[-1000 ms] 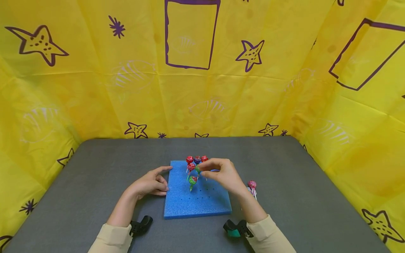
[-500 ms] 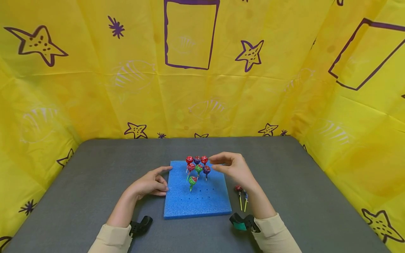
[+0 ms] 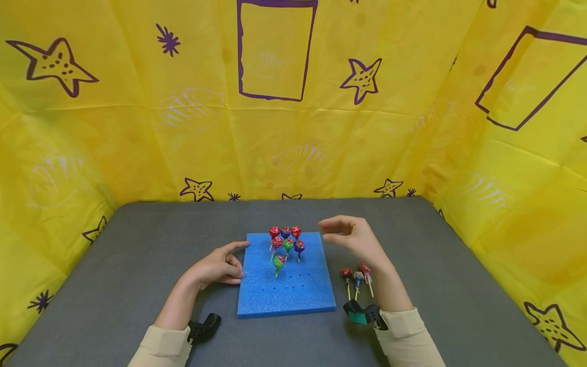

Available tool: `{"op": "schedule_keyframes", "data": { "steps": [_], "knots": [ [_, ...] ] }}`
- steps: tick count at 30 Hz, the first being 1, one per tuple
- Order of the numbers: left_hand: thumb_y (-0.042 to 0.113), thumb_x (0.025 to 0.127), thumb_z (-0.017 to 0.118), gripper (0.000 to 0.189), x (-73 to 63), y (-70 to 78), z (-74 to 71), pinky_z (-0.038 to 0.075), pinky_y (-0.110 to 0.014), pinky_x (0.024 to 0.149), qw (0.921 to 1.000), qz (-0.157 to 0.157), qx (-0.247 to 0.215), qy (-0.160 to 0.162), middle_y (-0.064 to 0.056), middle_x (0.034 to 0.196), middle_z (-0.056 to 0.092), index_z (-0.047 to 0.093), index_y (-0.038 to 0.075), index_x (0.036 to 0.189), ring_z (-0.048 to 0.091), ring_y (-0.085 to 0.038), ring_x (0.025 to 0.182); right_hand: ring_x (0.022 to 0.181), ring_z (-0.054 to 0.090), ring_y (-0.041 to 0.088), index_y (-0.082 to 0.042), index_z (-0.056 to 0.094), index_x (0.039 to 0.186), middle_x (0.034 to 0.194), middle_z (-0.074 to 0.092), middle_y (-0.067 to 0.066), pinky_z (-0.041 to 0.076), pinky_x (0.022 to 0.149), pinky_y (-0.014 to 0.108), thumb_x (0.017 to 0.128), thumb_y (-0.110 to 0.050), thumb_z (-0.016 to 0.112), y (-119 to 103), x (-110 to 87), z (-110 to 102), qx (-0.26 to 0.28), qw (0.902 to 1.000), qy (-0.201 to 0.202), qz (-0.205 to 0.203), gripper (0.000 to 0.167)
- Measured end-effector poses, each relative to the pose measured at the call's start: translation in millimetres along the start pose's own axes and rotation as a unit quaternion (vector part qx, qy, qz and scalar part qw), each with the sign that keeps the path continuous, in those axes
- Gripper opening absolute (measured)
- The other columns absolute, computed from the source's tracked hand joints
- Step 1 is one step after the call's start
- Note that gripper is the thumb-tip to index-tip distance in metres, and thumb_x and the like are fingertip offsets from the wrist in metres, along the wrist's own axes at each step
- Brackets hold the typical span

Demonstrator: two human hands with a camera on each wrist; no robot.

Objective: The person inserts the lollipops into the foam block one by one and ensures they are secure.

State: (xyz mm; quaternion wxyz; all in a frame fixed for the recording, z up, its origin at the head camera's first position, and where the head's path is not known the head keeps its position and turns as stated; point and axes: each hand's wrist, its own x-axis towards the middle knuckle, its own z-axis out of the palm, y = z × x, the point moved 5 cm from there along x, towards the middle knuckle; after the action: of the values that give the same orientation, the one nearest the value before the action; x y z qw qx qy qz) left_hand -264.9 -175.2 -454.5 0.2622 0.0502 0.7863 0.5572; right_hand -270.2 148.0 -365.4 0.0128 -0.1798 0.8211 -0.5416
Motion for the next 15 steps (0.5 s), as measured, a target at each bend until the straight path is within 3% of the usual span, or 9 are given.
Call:
{"op": "schedule_keyframes", "data": {
  "steps": [8,15],
  "knots": [
    [0.001,0.088,0.067,0.077,0.0,0.5,0.2,0.062,-0.027,0.069,1.0000,-0.002,-0.002,0.003,-0.009,0.090,0.061,0.030,0.012,0.154,0.065,-0.015,0.077,0.110,0.069,0.026,-0.008,0.070,0.119,0.121,0.070,0.018,0.056,0.088,0.020,0.088,-0.015,0.074,8.8,-2.8,-20.0,-0.011,0.9995,0.010,0.027,0.032],
    [0.002,0.089,0.067,0.076,-0.7,0.4,0.8,0.063,-0.028,0.070,1.0000,-0.007,0.002,0.005,-0.010,0.091,0.062,0.030,0.012,0.154,0.066,-0.016,0.078,0.104,0.069,0.011,-0.009,0.068,0.122,0.121,0.071,0.014,0.056,0.089,0.021,0.089,-0.020,0.073,19.4,-8.0,-39.2,-0.032,0.9981,0.007,0.052,0.035]
  ]
}}
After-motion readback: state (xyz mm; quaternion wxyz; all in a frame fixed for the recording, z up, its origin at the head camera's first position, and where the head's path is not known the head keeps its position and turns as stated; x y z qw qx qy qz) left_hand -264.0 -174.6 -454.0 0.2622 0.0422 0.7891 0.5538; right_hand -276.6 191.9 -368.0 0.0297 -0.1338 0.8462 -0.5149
